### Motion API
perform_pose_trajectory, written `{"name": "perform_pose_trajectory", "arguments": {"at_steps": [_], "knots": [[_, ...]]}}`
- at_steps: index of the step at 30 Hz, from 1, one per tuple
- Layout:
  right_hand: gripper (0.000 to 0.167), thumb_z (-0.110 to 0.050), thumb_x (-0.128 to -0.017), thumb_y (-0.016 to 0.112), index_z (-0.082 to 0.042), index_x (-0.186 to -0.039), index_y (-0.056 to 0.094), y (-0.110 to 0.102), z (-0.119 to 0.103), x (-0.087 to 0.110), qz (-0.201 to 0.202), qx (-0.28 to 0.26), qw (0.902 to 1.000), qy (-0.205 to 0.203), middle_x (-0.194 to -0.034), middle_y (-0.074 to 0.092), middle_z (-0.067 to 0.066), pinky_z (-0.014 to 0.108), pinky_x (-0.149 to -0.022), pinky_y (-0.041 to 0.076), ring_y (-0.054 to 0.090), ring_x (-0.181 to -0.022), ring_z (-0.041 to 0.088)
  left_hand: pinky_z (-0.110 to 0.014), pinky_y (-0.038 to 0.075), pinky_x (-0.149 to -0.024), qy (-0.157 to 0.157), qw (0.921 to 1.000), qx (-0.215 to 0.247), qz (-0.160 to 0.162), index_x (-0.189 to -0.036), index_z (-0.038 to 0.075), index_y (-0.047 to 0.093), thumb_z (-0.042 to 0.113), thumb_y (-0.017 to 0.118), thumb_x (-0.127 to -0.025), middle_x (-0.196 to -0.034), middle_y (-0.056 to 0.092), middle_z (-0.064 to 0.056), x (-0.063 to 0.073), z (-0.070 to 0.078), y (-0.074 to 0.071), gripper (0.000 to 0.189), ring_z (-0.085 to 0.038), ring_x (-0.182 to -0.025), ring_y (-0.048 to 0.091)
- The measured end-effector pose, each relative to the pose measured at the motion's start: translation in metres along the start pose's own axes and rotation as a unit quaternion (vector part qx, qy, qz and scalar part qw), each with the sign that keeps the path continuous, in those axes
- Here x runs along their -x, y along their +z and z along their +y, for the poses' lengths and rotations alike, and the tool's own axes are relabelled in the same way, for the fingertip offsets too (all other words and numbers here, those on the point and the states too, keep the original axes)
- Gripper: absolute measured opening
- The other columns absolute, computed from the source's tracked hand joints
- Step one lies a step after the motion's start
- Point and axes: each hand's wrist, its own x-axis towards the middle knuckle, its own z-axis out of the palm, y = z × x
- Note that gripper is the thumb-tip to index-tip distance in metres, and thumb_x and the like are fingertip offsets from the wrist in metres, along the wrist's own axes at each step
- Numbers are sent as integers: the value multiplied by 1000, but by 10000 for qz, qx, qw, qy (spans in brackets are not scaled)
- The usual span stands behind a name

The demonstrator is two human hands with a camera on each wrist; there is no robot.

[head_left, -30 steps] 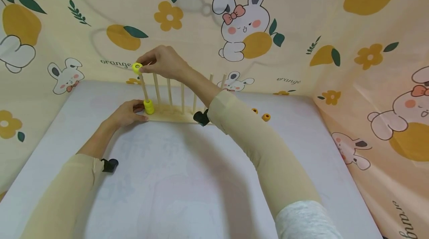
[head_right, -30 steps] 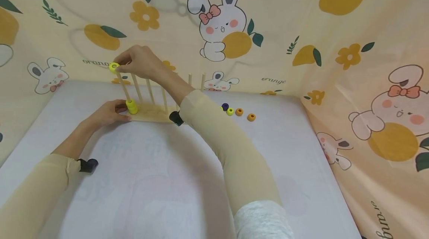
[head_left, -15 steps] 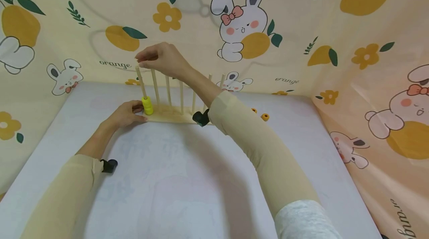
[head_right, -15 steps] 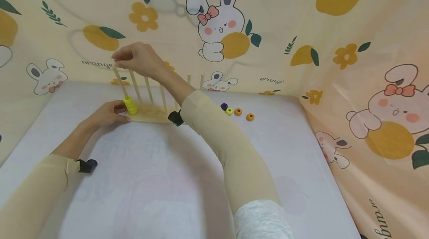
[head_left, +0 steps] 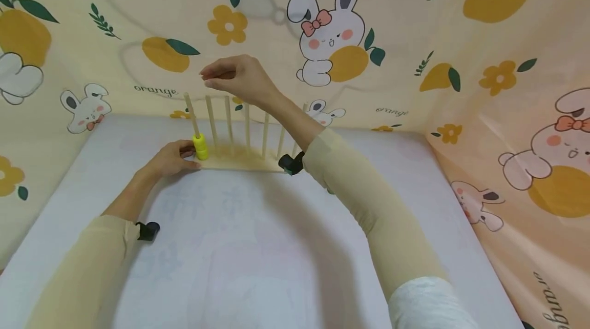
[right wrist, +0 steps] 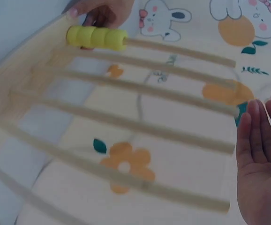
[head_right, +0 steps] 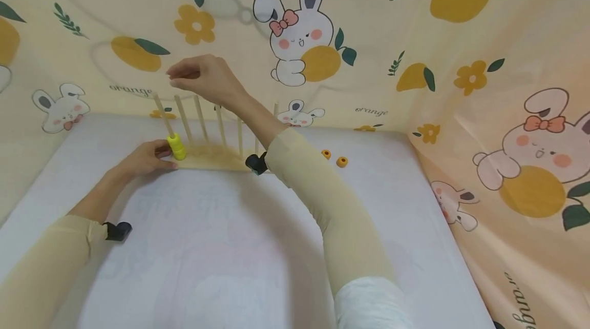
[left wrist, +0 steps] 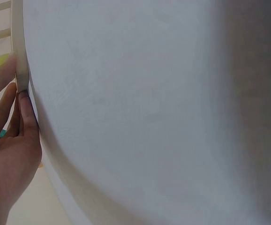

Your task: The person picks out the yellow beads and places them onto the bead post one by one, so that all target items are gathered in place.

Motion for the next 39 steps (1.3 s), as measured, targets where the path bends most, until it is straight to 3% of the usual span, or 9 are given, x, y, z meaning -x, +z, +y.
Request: {"name": "perform_pose_trajectory", "arguments": {"at_steps": [9,16,25,31,39], "knots": [[22,-10,-90,74,-3,-110,74,-32,9,21,521,-457,9976,-94,-105,74,5,25,-88,56,70,-94,14,-51,31,-117,66,9999,66,75,-146,-15,31,9,76,-88,-149,36,-34,-2,-6,3,78,-46,-138,37],[21,-7,-89,74,1,-108,74,-56,25,33,904,-374,9951,-165,-105,74,11,28,-87,58,70,-94,22,-51,31,-117,30,9999,40,92,-146,-15,30,8,76,-88,-149,36,-34,-1,-3,2,78,-46,-138,37],[22,-12,-90,75,-3,-109,75,-79,35,58,998,-255,9947,-39,-106,74,9,29,-89,57,70,-96,20,-51,31,-117,60,9999,73,87,-146,-15,31,9,77,-87,-148,37,-34,-3,-4,2,78,-46,-137,38],[22,-13,-92,72,-3,-111,74,-91,47,74,1077,-192,9940,67,-111,72,16,29,-91,56,69,-97,19,-51,30,-117,84,9999,124,57,-146,-15,31,7,77,-86,-148,37,-35,-2,-4,1,78,-46,-138,37],[23,-16,-91,74,-5,-111,75,-106,65,101,1379,24,9901,266,-110,73,5,26,-88,56,68,-97,17,-50,31,-117,38,9999,132,56,-147,-15,29,9,77,-86,-149,36,-34,-2,-4,2,81,-46,-138,37]]}}
